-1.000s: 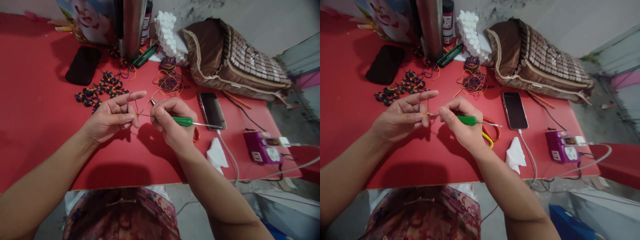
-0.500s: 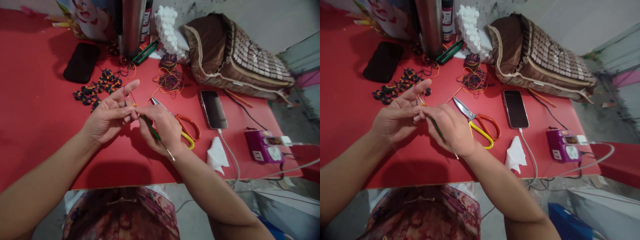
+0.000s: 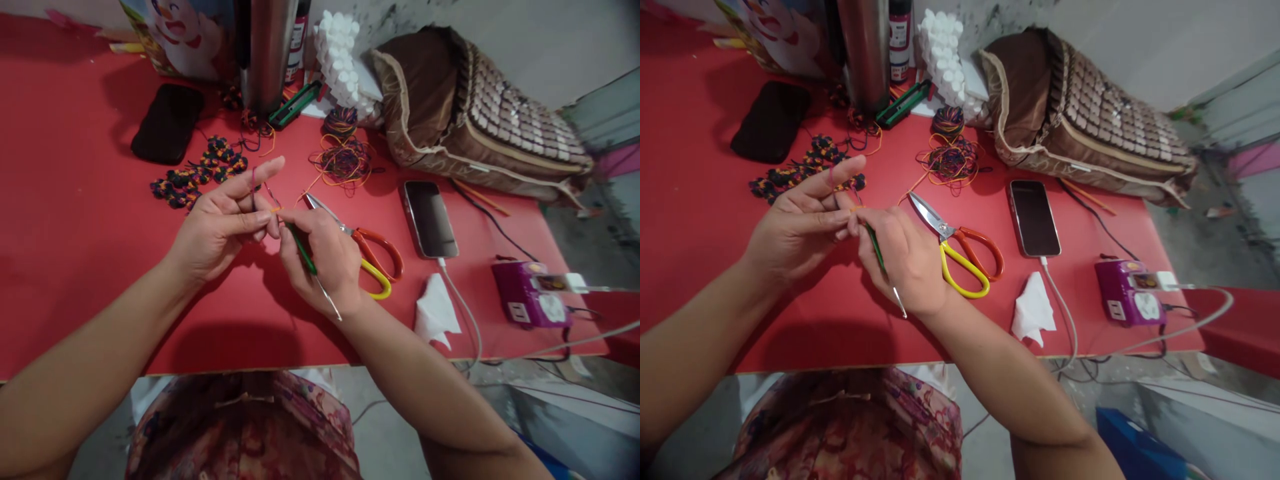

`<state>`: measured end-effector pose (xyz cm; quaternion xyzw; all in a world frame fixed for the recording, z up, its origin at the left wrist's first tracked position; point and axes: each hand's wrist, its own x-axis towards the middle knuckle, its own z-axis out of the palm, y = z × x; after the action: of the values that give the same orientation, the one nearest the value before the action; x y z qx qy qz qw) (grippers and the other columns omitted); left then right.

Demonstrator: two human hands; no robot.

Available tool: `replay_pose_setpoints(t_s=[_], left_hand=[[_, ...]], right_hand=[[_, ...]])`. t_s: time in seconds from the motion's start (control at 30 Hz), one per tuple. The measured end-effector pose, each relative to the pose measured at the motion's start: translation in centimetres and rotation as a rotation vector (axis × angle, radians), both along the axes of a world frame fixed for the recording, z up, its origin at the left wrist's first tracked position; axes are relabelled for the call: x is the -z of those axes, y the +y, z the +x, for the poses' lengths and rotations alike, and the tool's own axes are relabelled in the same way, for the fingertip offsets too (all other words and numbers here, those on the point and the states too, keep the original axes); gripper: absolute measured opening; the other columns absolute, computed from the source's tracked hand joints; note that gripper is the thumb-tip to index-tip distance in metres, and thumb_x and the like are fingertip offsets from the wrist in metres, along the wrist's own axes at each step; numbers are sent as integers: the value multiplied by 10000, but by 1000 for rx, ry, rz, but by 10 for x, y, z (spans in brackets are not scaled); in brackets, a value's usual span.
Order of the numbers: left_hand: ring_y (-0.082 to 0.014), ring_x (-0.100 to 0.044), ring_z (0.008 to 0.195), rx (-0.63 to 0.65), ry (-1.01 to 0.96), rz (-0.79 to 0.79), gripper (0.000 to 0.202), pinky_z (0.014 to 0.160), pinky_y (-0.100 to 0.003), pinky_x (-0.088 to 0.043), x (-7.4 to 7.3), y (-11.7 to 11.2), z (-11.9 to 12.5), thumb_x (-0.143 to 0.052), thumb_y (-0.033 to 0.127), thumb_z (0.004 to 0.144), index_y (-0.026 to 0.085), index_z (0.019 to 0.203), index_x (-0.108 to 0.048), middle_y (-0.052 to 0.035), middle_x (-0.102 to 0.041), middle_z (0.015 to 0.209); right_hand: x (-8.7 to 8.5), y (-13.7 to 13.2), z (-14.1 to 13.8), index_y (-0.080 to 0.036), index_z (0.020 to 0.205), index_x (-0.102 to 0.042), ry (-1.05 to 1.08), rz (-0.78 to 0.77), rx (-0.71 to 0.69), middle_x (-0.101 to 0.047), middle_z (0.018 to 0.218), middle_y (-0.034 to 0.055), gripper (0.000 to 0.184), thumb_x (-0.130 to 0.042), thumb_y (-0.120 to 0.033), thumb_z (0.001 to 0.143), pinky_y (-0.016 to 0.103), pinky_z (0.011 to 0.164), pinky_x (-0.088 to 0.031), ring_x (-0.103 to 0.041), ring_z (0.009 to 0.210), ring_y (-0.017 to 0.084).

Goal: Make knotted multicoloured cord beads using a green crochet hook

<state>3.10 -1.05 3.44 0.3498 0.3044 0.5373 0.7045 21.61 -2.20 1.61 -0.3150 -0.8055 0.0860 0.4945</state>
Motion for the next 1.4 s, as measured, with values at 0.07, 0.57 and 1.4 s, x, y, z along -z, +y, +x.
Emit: replay_pose_setpoints(t_s=[0.07,0.57,1.4], left_hand=[[-130,-706,666,1,-4,2,426,664,-216,-557,-3,-1,0,-884,43,800,208,1192,-903,8,-773,712],[-100,-616,562,78,-2,-101,416,503,-166,-393,-7,2,-5,-786,92,742,174,1136,-890,-1,-650,614],[-109,-484,490,320,-141,-175,489,504,-236,-407,0,1,-5,-797,98,781,208,1252,-868,15,-624,578]], right_hand=[[-5,-3,1,-252,1211,-728,71,-90,-38,-871,1042,14,192,-626,-133,1100,288,856,-648,-816,883,163],[-16,6,17,-309,1008,-903,404,-434,-125,-851,847,-21,228,-768,-131,962,288,634,-590,-727,677,143],[-12,27,11,-213,862,-803,802,-1063,-618,-404,490,-132,163,-915,-327,893,187,371,-247,-233,386,38]])
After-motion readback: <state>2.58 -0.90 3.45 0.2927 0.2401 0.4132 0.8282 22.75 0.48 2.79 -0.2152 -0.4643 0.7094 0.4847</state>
